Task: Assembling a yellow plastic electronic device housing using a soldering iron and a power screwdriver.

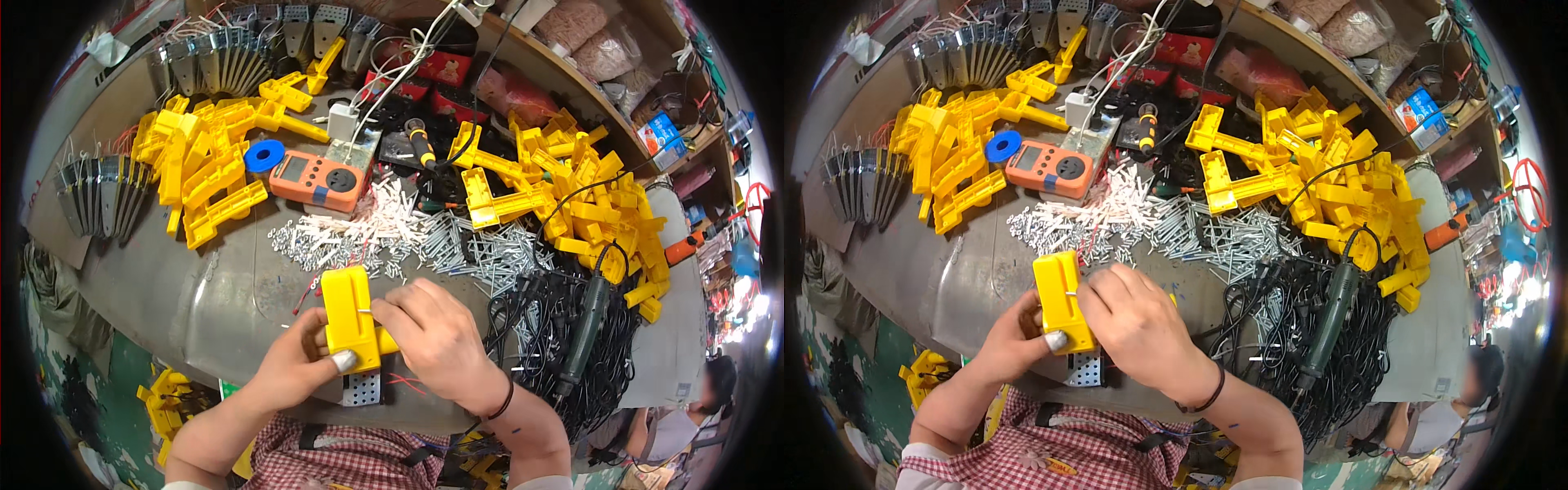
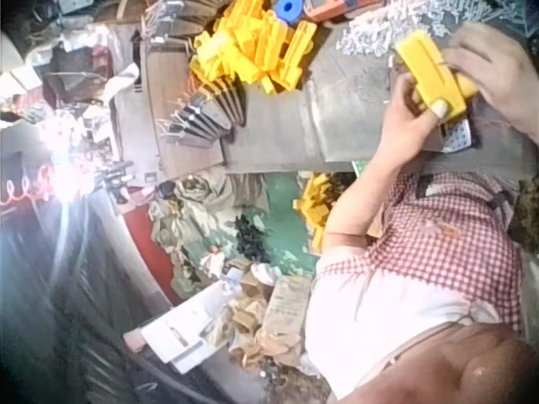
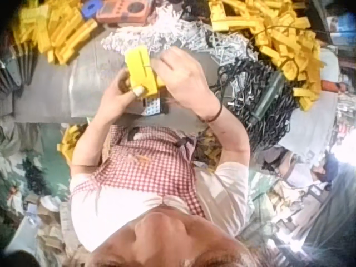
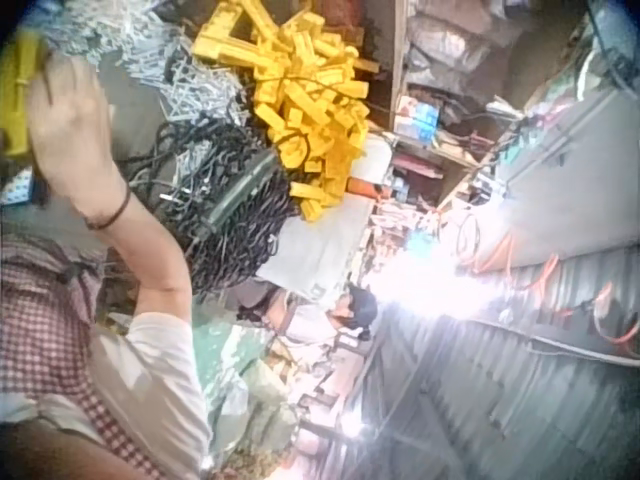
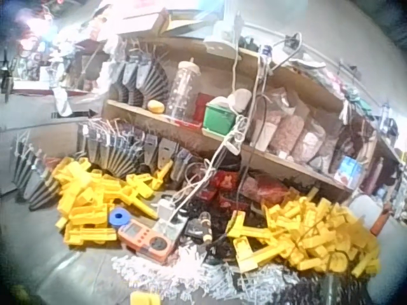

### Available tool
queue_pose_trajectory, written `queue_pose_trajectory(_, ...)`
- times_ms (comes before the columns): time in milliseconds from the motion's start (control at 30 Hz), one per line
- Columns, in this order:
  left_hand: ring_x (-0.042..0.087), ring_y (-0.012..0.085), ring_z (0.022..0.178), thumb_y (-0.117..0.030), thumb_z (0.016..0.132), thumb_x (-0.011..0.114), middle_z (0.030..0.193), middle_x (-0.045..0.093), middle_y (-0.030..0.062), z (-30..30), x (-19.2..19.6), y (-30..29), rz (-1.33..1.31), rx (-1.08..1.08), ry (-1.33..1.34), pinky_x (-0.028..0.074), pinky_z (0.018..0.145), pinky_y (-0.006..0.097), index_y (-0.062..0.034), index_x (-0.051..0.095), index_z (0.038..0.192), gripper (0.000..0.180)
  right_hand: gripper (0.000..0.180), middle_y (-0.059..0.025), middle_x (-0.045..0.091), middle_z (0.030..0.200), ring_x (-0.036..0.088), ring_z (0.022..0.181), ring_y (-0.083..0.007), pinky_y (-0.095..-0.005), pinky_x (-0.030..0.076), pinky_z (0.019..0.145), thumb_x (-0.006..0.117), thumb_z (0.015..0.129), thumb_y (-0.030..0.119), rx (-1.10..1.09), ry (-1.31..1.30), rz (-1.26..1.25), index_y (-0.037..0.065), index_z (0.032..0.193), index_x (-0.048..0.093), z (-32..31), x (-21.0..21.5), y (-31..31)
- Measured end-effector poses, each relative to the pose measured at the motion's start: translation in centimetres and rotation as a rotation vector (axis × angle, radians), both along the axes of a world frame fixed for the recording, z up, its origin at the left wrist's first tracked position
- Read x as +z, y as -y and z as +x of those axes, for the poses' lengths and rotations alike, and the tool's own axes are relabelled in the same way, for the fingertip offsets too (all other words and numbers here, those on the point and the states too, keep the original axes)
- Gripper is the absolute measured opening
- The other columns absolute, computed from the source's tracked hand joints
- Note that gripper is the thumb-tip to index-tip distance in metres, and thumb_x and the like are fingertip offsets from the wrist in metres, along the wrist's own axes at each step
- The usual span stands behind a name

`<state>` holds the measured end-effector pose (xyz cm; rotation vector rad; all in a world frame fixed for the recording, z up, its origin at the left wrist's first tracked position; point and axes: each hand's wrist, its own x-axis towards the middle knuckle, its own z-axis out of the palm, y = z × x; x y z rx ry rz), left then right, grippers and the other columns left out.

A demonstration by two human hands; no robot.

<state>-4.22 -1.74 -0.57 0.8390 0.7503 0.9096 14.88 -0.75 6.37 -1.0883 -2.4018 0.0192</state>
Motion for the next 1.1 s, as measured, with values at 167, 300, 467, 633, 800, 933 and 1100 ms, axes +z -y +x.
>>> queue_pose_trajectory(167,0.055,0.0161,0.105,-0.001,0.081,0.061,0.110,0.057,0.0080,-1.1,1.5,-0.9,-0.021,-0.047,0.080,0.045,0.091,0.031,-0.0006,0.038,0.122,0.047,0.026,-0.0114,0.056,0.089,0.054,0.080,-0.0252,-0.0341,0.047,0.068,0.056,0.069,0.006,0.016,-0.011,0.001,-0.003,0.092,0.058,0.5,1.3,0.9)
queue_pose_trajectory(300,0.057,0.0175,0.102,0.001,0.080,0.061,0.113,0.057,0.0101,-0.6,1.0,-0.5,0.020,-0.013,0.068,0.045,0.090,0.032,0.0002,0.038,0.122,0.048,0.024,-0.0102,0.056,0.084,0.055,0.075,-0.0253,-0.0334,0.047,0.065,0.058,0.067,0.004,0.032,0.003,-0.005,-0.001,0.090,0.059,0.0,1.1,0.3)
queue_pose_trajectory(467,0.056,0.0173,0.104,0.001,0.081,0.061,0.113,0.057,0.0107,-1.2,2.1,-0.6,0.044,-0.139,0.001,0.045,0.092,0.033,0.0018,0.037,0.122,0.049,0.020,-0.0105,0.053,0.082,0.054,0.079,-0.0266,-0.0354,0.047,0.066,0.057,0.069,0.006,0.217,0.036,-0.135,0.000,0.087,0.054,0.9,0.3,0.1)
queue_pose_trajectory(633,0.052,0.0192,0.111,-0.001,0.080,0.062,0.118,0.053,0.0123,-0.9,2.1,-1.0,0.104,-0.167,-0.045,0.043,0.095,0.034,0.0017,0.033,0.127,0.056,0.032,-0.0102,0.056,0.079,0.056,0.073,-0.0278,-0.0375,0.047,0.067,0.062,0.072,0.000,0.061,-0.209,-0.284,0.002,0.103,0.054,0.0,0.3,0.7)
queue_pose_trajectory(800,0.050,0.0239,0.115,-0.008,0.079,0.066,0.122,0.050,0.0114,0.0,0.0,-1.0,-0.038,-0.003,0.310,0.039,0.099,0.040,-0.0027,0.033,0.129,0.061,0.029,-0.0047,0.063,0.096,0.059,0.078,-0.0243,-0.0344,0.048,0.069,0.063,0.070,0.002,-0.044,-0.268,-0.032,0.007,0.099,0.062,1.4,2.3,2.2)
queue_pose_trajectory(933,0.049,0.0266,0.115,-0.014,0.076,0.069,0.122,0.050,0.0099,1.0,-0.5,-0.7,-0.110,-0.028,0.552,0.037,0.100,0.044,-0.0065,0.033,0.131,0.066,0.027,-0.0008,0.061,0.092,0.055,0.082,-0.0216,-0.0338,0.044,0.068,0.060,0.069,0.008,-0.071,0.147,0.175,0.007,0.095,0.063,0.9,2.4,3.0)
queue_pose_trajectory(1100,0.050,0.0242,0.113,-0.013,0.077,0.068,0.122,0.050,0.0086,1.3,-1.0,-0.3,0.006,0.033,0.438,0.038,0.099,0.041,-0.0073,0.033,0.130,0.064,0.029,-0.0059,0.058,0.092,0.054,0.086,-0.0229,-0.0344,0.044,0.068,0.057,0.069,0.012,-0.040,0.095,0.123,0.001,0.096,0.061,0.5,1.8,3.4)
